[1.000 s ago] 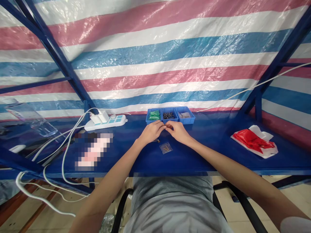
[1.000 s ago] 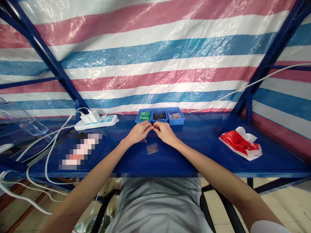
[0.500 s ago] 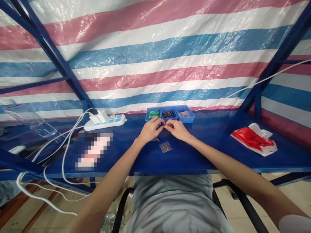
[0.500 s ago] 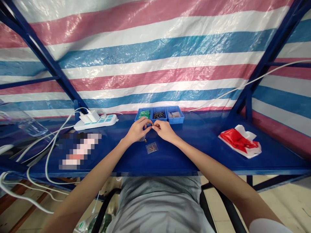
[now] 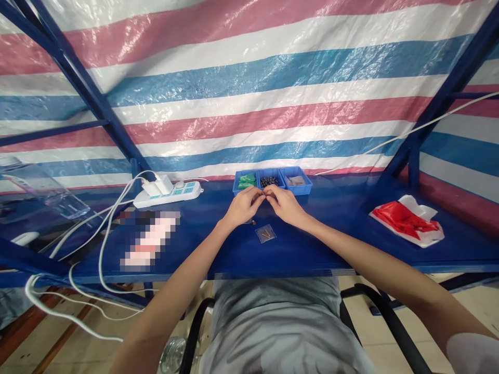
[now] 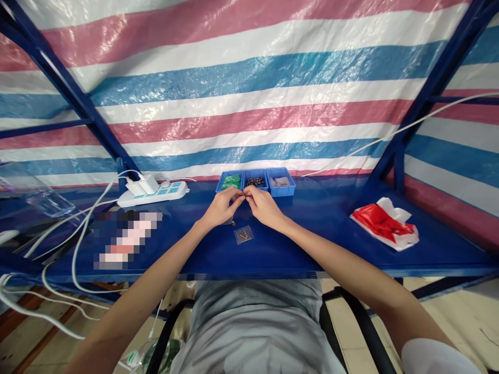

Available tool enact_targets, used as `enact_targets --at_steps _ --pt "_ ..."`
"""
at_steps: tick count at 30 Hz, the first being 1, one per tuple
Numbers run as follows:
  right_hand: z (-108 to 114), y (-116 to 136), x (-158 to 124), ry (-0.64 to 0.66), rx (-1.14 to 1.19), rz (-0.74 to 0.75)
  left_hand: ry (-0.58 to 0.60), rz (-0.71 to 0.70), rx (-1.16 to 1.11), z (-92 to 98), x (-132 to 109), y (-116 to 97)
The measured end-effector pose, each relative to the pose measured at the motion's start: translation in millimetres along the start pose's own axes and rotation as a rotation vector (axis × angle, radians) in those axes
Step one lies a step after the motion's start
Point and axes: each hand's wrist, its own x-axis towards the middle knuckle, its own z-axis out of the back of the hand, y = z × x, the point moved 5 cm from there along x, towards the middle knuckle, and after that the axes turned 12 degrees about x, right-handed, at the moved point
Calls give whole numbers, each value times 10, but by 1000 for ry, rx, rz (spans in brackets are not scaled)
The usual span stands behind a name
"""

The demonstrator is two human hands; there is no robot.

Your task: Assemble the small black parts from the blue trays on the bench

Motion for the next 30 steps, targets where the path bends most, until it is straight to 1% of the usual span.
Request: enact_targets --at_steps 5,9,11,13,16,18,20,23,25,27,28,30 --pt "38 -5 31 46 -31 -13 27 -10 -24 -35 3 -20" --pt "99 -19 75 76 81 -56 69 -1 -12 -64 -10 -18" --pt "136 -69 89 50 135 -91 85 6 8 -66 -19 -18" --pt "169 -163 106 3 188 -150 85 14 40 -54 -28 -16" --pt "197 -349 151 -76 322 -300 66 40 81 -26 -36 9" --pt "221 -441 200 -167 438 -390 58 60 111 -11 -35 41" --pt "262 -490 248 -295 562 -451 57 71 134 -1 -31 76" --pt "334 -494 285 -437 725 -481 58 69 145 9 -27 124" --pt "393 -466 277 -464 754 -458 49 69 156 17 -28 152" --pt "445 -417 242 -442 665 -419 45 73 178 22 -32 175" --pt "445 -382 222 -395 587 -401 47 75 192 23 -35 183" --pt "367 -284 177 -222 415 -360 62 74 220 20 -41 194"
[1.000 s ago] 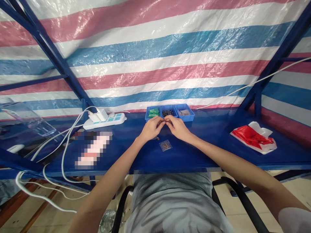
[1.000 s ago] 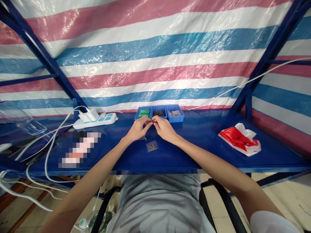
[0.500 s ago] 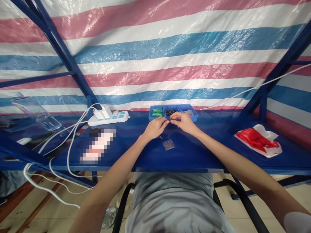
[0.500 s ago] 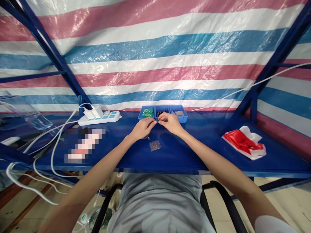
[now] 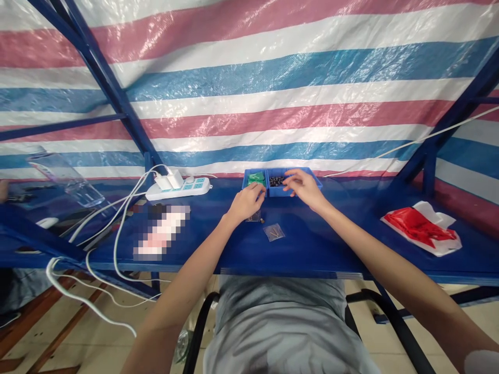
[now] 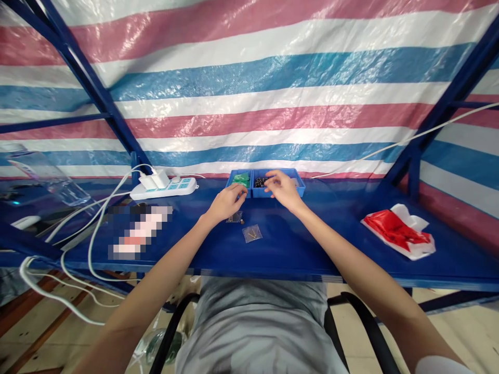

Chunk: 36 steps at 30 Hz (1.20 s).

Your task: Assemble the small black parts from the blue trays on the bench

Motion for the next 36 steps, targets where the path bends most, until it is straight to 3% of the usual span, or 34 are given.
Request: enact_targets --at_steps 6,13,36 --pt "-559 39 -428 516 -385 171 61 -13 77 -4 -14 49" --pt "-755 -19 -630 696 -644 346 157 -36 121 -41 -23 73" --pt "-635 -14 -526 616 -744 262 142 -40 4 -60 -9 42"
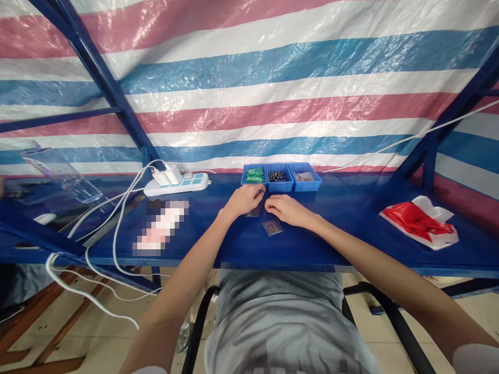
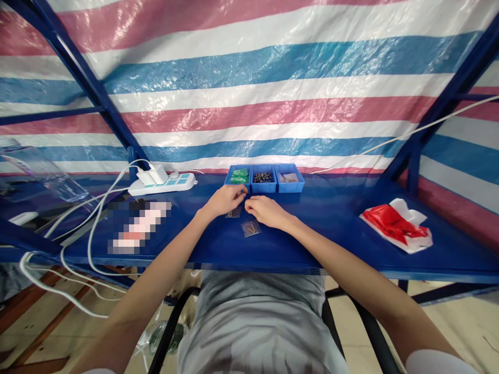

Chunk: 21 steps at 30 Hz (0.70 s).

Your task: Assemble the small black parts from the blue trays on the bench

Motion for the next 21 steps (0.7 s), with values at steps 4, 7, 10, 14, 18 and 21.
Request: enact_targets --at_steps 4,7,10,14,18,21 --pt "-11 -31 -1 8 -18 6 7 8 10 2 -5 2" --pt "-31 -56 0 22 -40 11 4 7 14 12 -9 -1" --pt "-32 -73 0 15 -51 -7 4 6 5 18 -11 -2" --pt "-8 -118 8 -51 -31 -40 30 8 -15 -5 -7 10" --pt "38 -212 20 -171 42 -77 60 -32 -59 -30 2 -21" --pt "91 -231 22 -273 98 -63 44 -101 -100 -17 6 -95"
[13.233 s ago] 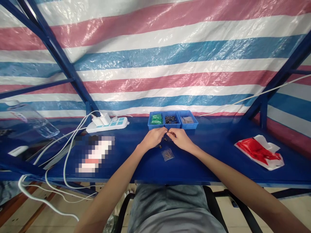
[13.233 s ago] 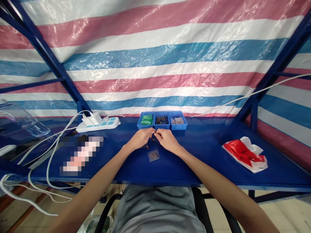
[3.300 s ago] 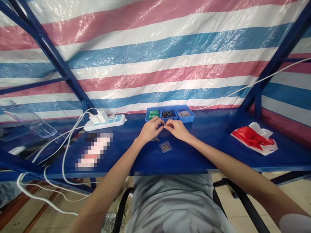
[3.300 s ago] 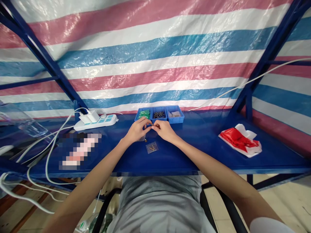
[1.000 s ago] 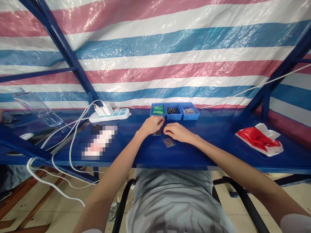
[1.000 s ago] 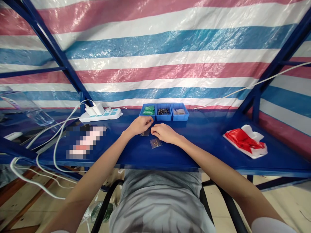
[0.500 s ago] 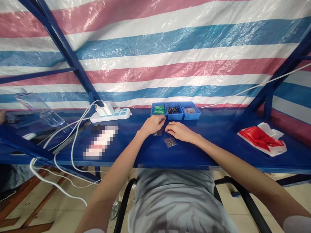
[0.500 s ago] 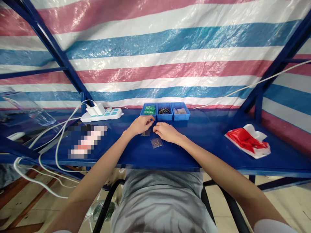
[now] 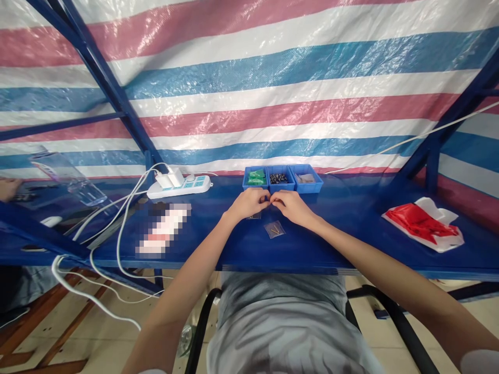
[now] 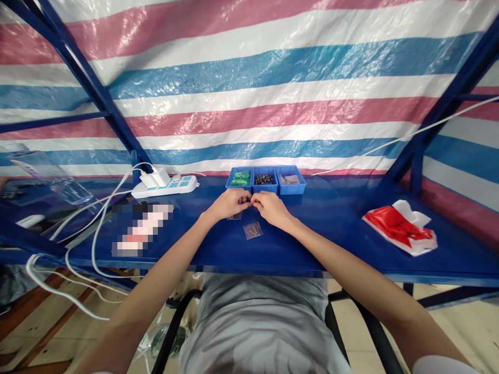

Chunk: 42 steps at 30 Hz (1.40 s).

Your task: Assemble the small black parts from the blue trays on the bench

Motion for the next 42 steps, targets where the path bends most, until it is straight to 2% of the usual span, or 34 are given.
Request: enact_targets --at_steps 6,12,18,29,36,42 --pt "66 47 17 -91 190 -33 -65 -37 -67 20 4 -77" --pt "97 40 21 -152 209 -69 -62 -13 -97 8 1 -59" --pt "100 35 29 -150 128 -18 -62 2 -86 1 7 -56" --pt "55 -87 28 -93 121 -91 -78 -8 -122 17 -10 -74" --pt "57 -101 23 -78 216 -154 -85 13 -156 16 4 -71" --pt "42 -176 11 -93 485 -312 -163 -10 -181 45 20 -96"
